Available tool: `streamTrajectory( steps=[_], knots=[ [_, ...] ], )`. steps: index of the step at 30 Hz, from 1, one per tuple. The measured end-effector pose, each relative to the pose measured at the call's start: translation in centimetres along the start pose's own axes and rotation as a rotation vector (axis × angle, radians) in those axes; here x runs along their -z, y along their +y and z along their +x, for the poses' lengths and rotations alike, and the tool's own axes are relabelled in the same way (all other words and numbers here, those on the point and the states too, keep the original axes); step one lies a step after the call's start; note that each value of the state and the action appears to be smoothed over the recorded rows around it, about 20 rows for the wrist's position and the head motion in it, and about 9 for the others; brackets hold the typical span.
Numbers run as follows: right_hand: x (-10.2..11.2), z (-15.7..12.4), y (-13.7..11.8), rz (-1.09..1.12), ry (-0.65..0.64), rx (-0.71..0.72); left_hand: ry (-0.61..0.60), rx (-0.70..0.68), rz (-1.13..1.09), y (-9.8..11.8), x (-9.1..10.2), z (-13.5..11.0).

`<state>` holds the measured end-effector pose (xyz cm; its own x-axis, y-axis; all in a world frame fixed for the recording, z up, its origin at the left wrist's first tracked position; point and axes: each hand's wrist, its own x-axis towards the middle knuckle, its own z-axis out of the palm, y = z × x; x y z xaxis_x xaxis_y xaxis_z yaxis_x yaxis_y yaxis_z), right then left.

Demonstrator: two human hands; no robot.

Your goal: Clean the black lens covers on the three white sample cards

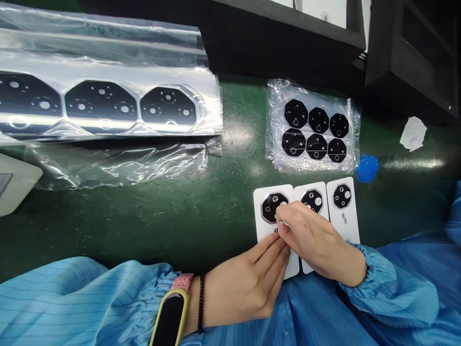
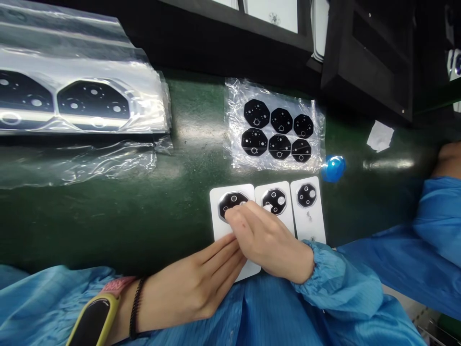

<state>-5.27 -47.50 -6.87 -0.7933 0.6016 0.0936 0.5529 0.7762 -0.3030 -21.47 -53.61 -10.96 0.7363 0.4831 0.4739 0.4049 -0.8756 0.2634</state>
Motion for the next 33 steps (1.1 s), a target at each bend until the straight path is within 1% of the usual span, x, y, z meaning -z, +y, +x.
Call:
streamTrajectory(
  steps=[9, 12, 19, 23, 25, 27, 30, 33],
  knots=[
    [0.5, 0.5, -0.1, -0.069, -0.069, 0.06, 0.007, -0.02, 0.014, 0.1, -0.2, 0.0],
    [0.5, 0.5, -0.1, -0.072, -0.048, 0.067, 0.003, -0.016, 0.019, 0.2, -0.2, 0.0],
    [0.3, 0.3, -0.1, -0.05, -0.064, 0.024, 0.01, -0.007, 0.03, 0.1, -0.1, 0.0],
    [0.5, 0.2, 0.2, 0.043, -0.098, -0.018, 0.006, -0.017, 0.046, 0.1, -0.1, 0.0],
    [0.5, 0.3, 0.3, 0.093, -0.086, -0.06, -0.008, -0.029, 0.06, 0.1, -0.1, 0.0],
    [0.4, 0.5, 0.4, 0.1, -0.034, -0.078, -0.013, -0.037, 0.071, 0.2, -0.1, 0.0],
    [0.0, 1.1, 0.4, 0.068, 0.01, -0.046, -0.008, -0.033, 0.077, 0.2, -0.2, 0.0],
    [-0.3, 1.5, 0.3, 0.036, 0.001, -0.017, 0.005, -0.021, 0.081, 0.2, -0.3, 0.0]
  ],
)
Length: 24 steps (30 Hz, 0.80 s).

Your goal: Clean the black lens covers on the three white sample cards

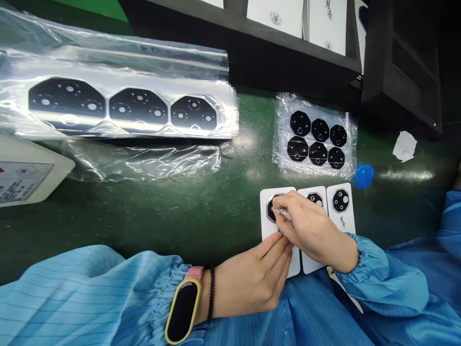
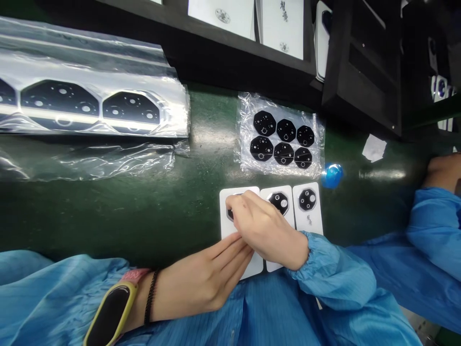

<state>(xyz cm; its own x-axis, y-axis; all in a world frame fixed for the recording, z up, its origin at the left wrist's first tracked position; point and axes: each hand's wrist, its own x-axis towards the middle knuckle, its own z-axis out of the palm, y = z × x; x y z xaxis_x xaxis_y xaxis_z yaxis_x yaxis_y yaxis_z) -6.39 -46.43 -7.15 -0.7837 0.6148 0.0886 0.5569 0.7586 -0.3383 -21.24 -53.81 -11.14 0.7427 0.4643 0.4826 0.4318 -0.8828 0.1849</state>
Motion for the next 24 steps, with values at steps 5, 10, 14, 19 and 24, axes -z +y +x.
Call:
streamTrajectory(
  steps=[5, 10, 14, 19, 24],
  knots=[
    [0.06, 0.48, -0.3, -0.057, -0.045, 0.034, 0.023, 0.017, -0.013, 0.02, -0.09, -0.03],
    [0.21, 0.6, -0.38, -0.083, -0.065, 0.05, 0.013, -0.007, -0.014, -0.04, -0.1, -0.21],
    [0.14, 0.58, -0.43, -0.084, -0.074, 0.063, 0.012, -0.013, -0.008, -0.07, 0.0, -0.1],
    [0.19, 0.63, -0.58, -0.102, -0.044, 0.08, 0.003, -0.027, -0.007, -0.11, 0.11, 0.07],
    [0.42, 0.64, -0.54, -0.105, -0.069, 0.085, -0.015, -0.057, 0.001, -0.15, 0.26, 0.07]
  ],
)
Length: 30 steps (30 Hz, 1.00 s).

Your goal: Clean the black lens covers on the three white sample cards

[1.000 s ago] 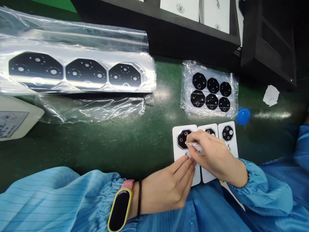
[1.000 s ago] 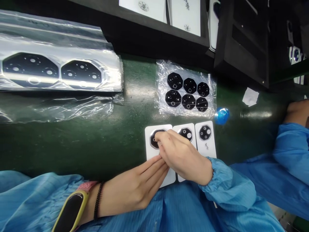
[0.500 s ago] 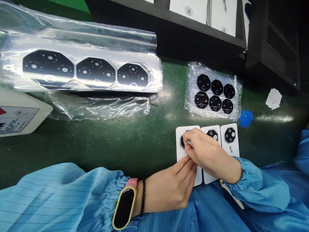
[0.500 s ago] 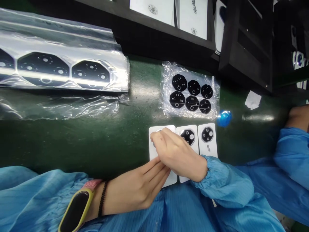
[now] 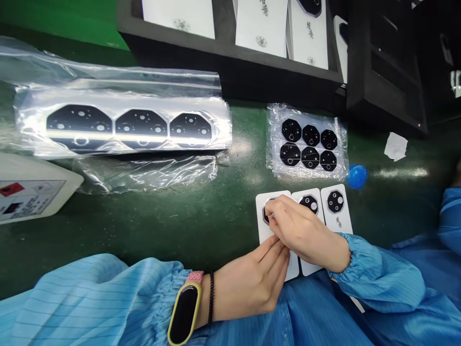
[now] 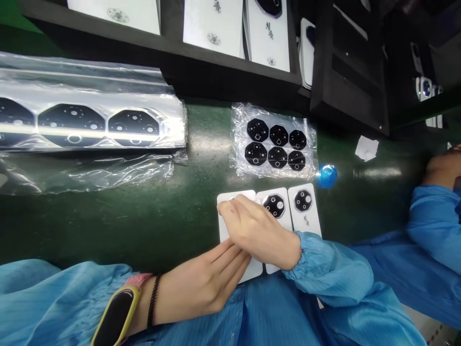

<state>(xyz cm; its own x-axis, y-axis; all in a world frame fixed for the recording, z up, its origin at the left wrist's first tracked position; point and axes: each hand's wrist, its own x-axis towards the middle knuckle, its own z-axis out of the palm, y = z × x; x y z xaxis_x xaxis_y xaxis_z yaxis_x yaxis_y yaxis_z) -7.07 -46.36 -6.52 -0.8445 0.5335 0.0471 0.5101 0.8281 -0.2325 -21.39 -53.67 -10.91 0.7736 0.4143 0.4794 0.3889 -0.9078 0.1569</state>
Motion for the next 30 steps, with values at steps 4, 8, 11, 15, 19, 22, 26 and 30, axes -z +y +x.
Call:
streamTrajectory(
  steps=[4, 8, 11, 15, 19, 22, 26, 30],
  knots=[
    [-0.05, -0.1, 0.17, 0.028, -0.019, -0.026, 0.013, 0.004, 0.012, -0.04, 0.1, 0.13],
    [-0.23, -0.27, 0.2, 0.016, -0.015, -0.05, 0.038, -0.001, 0.009, -0.08, 0.07, 0.25],
    [-0.32, -0.36, 0.18, -0.007, -0.002, -0.039, 0.044, -0.006, 0.013, -0.11, 0.01, 0.24],
    [-0.32, -0.35, 0.2, -0.017, 0.024, -0.045, 0.043, -0.006, 0.016, -0.13, -0.04, 0.21],
    [-0.19, -0.21, 0.29, 0.006, 0.052, -0.037, 0.043, -0.007, 0.006, -0.1, 0.0, 0.27],
    [-0.03, -0.12, 0.31, -0.015, 0.078, -0.018, 0.034, -0.016, 0.004, -0.13, 0.09, 0.37],
    [0.12, -0.11, 0.28, -0.043, 0.074, -0.001, 0.018, -0.026, 0.02, -0.17, 0.26, 0.49],
    [0.15, -0.22, 0.25, -0.096, 0.065, -0.007, 0.007, -0.047, 0.027, -0.12, 0.32, 0.48]
  ],
)
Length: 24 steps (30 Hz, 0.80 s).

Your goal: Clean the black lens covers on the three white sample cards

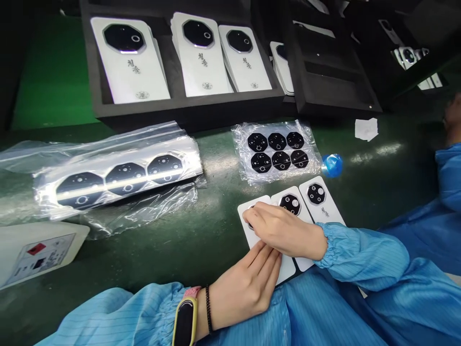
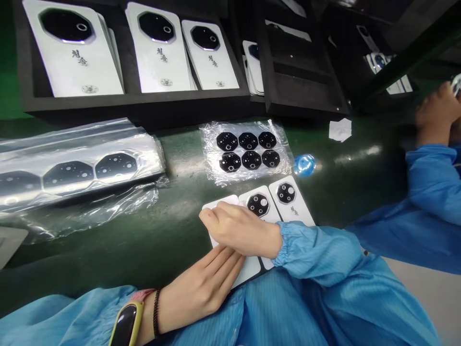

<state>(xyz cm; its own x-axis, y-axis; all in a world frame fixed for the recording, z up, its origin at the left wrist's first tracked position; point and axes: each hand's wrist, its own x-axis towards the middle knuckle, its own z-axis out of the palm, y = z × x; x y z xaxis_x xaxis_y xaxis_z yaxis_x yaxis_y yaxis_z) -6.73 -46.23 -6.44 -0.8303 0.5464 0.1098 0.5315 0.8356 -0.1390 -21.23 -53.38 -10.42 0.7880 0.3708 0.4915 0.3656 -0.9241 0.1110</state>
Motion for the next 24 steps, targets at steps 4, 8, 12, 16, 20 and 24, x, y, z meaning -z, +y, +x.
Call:
streamTrajectory(
  steps=[4, 8, 12, 16, 20, 24],
  knots=[
    [-0.2, 0.1, 0.0, -0.006, -0.077, -0.011, -0.001, -0.002, -0.009, 0.0, 0.1, 0.1],
    [0.0, -0.3, 0.4, 0.25, -0.053, -0.094, 0.004, -0.007, -0.009, 0.0, 0.4, 0.6],
    [1.9, -3.5, 1.9, 0.599, 0.269, -0.372, -0.013, 0.003, -0.019, 0.1, 0.6, 1.1],
    [4.1, -9.9, 5.1, 0.462, 0.406, -0.66, -0.035, 0.043, -0.037, 0.4, 0.6, 1.5],
    [4.4, -15.4, 8.1, 0.128, 0.345, -0.718, -0.032, 0.149, -0.034, 1.0, 0.8, 1.9],
    [2.9, -17.2, 7.3, -0.09, 0.353, -0.622, 0.007, 0.31, 0.03, 2.8, 0.8, 2.2]
  ],
)
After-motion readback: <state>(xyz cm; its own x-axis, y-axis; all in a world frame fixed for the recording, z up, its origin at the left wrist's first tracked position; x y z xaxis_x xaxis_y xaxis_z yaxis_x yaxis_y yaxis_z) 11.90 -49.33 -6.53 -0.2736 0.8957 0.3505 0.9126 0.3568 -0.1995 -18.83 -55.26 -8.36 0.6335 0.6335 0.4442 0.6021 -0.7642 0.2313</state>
